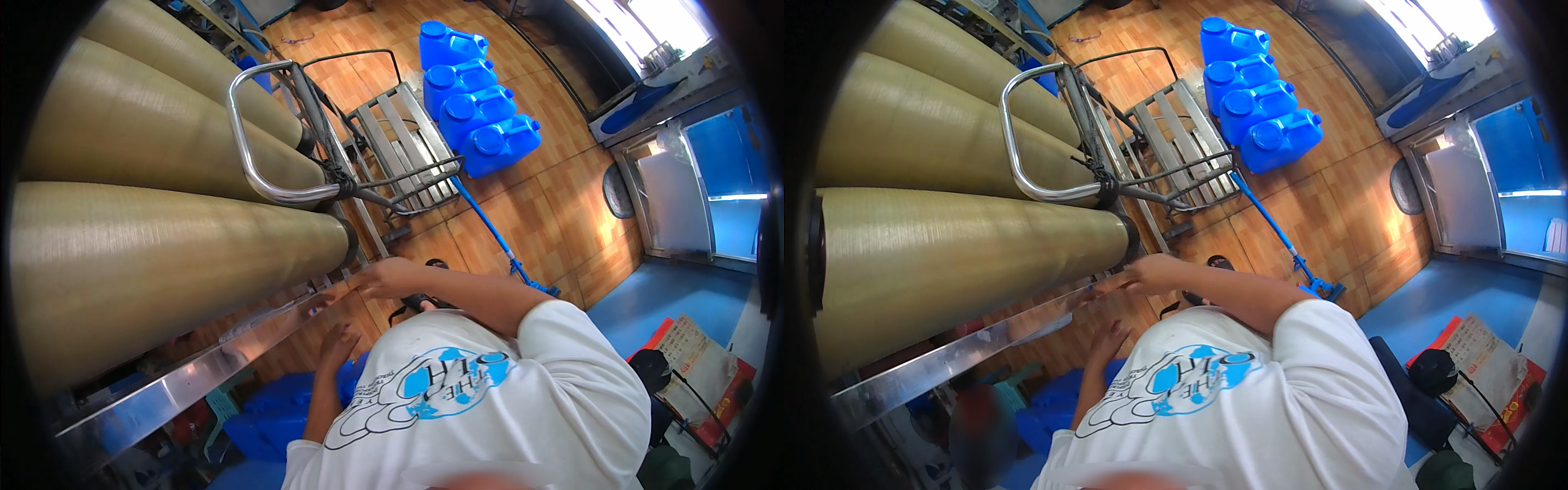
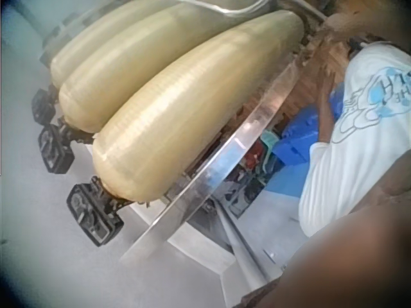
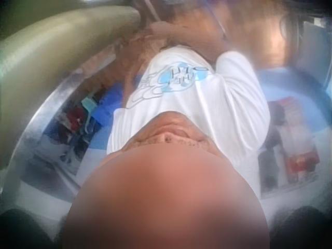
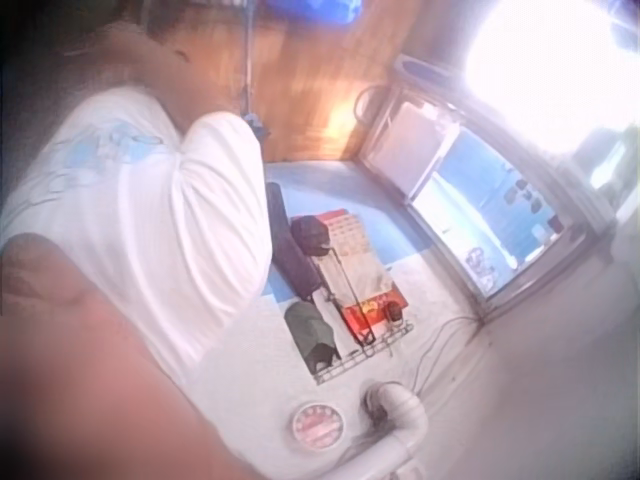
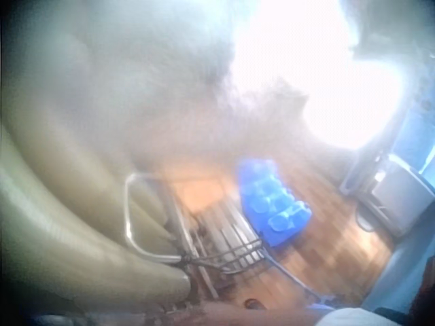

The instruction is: The person mops a tiled floor with a blue mop, then moves several blue plastic jerrycans and a metal rack. They light a small glass candle with a lighter and place it on a stainless steel surface, then continue moving and stacking the jerrycans.

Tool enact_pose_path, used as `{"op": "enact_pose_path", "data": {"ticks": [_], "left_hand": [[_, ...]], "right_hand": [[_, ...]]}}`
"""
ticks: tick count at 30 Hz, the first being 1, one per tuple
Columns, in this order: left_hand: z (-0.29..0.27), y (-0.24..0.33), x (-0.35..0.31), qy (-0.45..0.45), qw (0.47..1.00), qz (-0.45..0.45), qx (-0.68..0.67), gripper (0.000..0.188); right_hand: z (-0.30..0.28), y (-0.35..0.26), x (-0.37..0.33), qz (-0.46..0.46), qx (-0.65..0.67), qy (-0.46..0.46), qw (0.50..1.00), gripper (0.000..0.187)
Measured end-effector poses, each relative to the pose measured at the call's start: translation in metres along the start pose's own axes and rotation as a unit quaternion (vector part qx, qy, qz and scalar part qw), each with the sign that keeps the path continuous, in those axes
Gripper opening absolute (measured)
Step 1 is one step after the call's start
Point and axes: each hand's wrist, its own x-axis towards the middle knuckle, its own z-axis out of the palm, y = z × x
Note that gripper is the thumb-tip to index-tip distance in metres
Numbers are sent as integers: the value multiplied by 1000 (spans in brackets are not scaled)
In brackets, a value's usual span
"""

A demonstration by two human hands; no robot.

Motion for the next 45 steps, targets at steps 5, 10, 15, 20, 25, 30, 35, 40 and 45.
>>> {"op": "enact_pose_path", "data": {"ticks": [5, 10, 15, 20, 25, 30, 35, 40, 45], "left_hand": [[-41, 171, 52, 53, 936, 345, -51, 44], [-78, 315, 100, 227, 827, 503, 108, 52], [-102, 373, 201, 254, 914, 220, 225, 41], [-79, 354, 233, 181, 926, 182, 277, 47], [-74, 327, 240, 172, 902, 173, 356, 66], [-81, 324, 247, 123, 874, 205, 423, 65], [-88, 333, 240, 82, 885, 160, 431, 63], [-81, 324, 240, 166, 883, 201, 389, 59], [-78, 319, 232, 246, 868, 200, 383, 63]], "right_hand": [[18, 142, -115, 343, -68, 53, 935, 44], [28, 266, -227, 415, -68, 9, 907, 36], [2, 373, -256, 502, 46, 100, 858, 49], [7, 507, -238, 498, 5, 162, 852, 45], [-42, 619, -185, 569, 98, 144, 803, 49], [-42, 684, -107, 561, -48, 239, 791, 63], [-43, 680, -85, 464, 205, 17, 861, 64], [-56, 535, -146, 512, 93, 220, 825, 38], [-85, 390, -322, 520, 59, 391, 757, 21]]}}
